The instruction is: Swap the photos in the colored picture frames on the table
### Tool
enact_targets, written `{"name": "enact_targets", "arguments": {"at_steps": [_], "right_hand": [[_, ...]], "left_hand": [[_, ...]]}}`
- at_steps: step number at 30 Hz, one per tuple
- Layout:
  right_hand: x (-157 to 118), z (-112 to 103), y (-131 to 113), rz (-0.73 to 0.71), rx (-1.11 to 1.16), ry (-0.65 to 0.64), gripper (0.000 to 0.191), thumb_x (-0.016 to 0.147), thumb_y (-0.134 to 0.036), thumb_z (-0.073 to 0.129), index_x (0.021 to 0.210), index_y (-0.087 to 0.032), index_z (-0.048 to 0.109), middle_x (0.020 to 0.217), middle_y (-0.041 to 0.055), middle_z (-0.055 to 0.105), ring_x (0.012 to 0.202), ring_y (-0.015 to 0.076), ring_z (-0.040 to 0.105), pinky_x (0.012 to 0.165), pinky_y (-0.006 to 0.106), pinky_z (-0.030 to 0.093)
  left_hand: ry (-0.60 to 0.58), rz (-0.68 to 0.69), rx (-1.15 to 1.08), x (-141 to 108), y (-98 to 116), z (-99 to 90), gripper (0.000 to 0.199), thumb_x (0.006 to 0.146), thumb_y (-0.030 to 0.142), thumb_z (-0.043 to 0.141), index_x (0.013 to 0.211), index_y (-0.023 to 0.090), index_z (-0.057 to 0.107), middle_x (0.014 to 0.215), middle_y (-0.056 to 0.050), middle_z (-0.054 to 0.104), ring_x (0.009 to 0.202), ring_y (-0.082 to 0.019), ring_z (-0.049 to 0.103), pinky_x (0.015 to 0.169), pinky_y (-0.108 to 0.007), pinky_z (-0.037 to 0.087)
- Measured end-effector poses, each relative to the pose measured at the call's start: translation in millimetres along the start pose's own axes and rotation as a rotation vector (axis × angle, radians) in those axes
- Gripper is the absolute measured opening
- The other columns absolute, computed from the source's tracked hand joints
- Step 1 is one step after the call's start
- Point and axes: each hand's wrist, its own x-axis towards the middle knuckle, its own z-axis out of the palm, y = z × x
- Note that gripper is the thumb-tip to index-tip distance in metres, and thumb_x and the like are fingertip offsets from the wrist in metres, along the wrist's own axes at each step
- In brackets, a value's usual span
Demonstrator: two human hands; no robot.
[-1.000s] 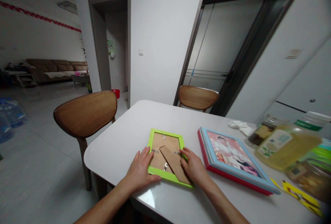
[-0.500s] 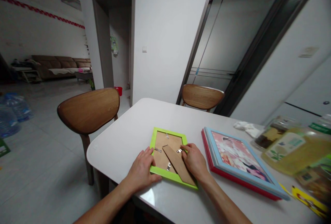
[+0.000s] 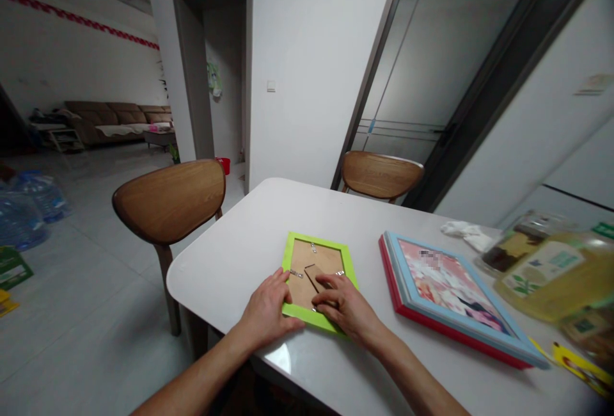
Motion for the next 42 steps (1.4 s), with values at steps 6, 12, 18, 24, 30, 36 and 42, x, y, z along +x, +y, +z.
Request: {"name": "enact_targets", "arguments": {"at_steps": [6, 12, 18, 24, 30, 36, 42], "right_hand": [[2, 9, 1, 0.031, 0.006, 0.108, 0.017, 0.072, -0.029, 0.051, 0.071, -0.024, 0.067, 0.098, 0.0045, 0.058, 0.094, 0.0188, 0.048, 0.086, 0.033, 0.033], [24, 14, -9, 0.084, -0.054, 0.193, 0.026, 0.077, -0.031, 0.044, 0.086, -0.019, 0.065, 0.095, 0.0063, 0.059, 0.091, 0.0173, 0.05, 0.084, 0.029, 0.034], [51, 26, -21, 0.117, -0.149, 0.195, 0.024, 0.076, -0.032, 0.044, 0.082, -0.022, 0.065, 0.087, 0.0056, 0.061, 0.086, 0.0185, 0.049, 0.077, 0.029, 0.034], [60, 29, -11, 0.204, -0.203, 0.204, 0.028, 0.079, -0.032, 0.039, 0.085, -0.02, 0.063, 0.091, 0.0069, 0.06, 0.087, 0.0179, 0.049, 0.076, 0.027, 0.033], [73, 21, 10, 0.298, -0.26, 0.212, 0.031, 0.079, -0.028, 0.034, 0.093, -0.018, 0.06, 0.103, 0.0092, 0.057, 0.092, 0.0224, 0.048, 0.077, 0.035, 0.032], [77, 23, 18, 0.298, -0.272, 0.187, 0.031, 0.078, -0.032, 0.036, 0.101, -0.026, 0.056, 0.113, 0.0025, 0.054, 0.095, 0.0227, 0.045, 0.078, 0.037, 0.031], [75, 22, 16, 0.285, -0.26, 0.182, 0.03, 0.077, -0.031, 0.038, 0.1, -0.029, 0.057, 0.113, -0.0018, 0.055, 0.095, 0.0206, 0.046, 0.077, 0.034, 0.032]], "left_hand": [[-0.003, -0.015, 0.006, -1, -1, 2.2, 0.032, 0.053, 0.029, 0.071, 0.075, 0.018, 0.051, 0.129, -0.012, 0.038, 0.123, -0.023, 0.026, 0.097, -0.033, 0.029], [-0.025, -0.024, 0.018, -1, 1, 0.4, 0.035, 0.053, 0.031, 0.071, 0.078, 0.019, 0.05, 0.129, -0.011, 0.038, 0.123, -0.022, 0.025, 0.097, -0.035, 0.029], [-0.043, -0.029, 0.019, 0, 4, -2.4, 0.034, 0.052, 0.031, 0.072, 0.074, 0.019, 0.05, 0.128, -0.012, 0.04, 0.123, -0.022, 0.025, 0.098, -0.035, 0.028], [-0.053, -0.035, -0.001, 1, 4, -2.1, 0.033, 0.052, 0.029, 0.072, 0.075, 0.019, 0.051, 0.129, -0.012, 0.039, 0.124, -0.022, 0.024, 0.098, -0.038, 0.027], [-0.053, -0.024, -0.019, 1, 3, -3.9, 0.035, 0.051, 0.031, 0.073, 0.076, 0.018, 0.051, 0.129, -0.013, 0.038, 0.123, -0.024, 0.025, 0.097, -0.037, 0.029], [-0.072, -0.023, -0.029, 3, 2, -3.2, 0.036, 0.051, 0.031, 0.073, 0.077, 0.018, 0.052, 0.129, -0.012, 0.038, 0.123, -0.025, 0.024, 0.099, -0.039, 0.026], [-0.069, -0.016, -0.015, 2, 3, -2.4, 0.036, 0.052, 0.032, 0.072, 0.077, 0.018, 0.052, 0.128, -0.012, 0.04, 0.123, -0.026, 0.025, 0.099, -0.039, 0.026]]}}
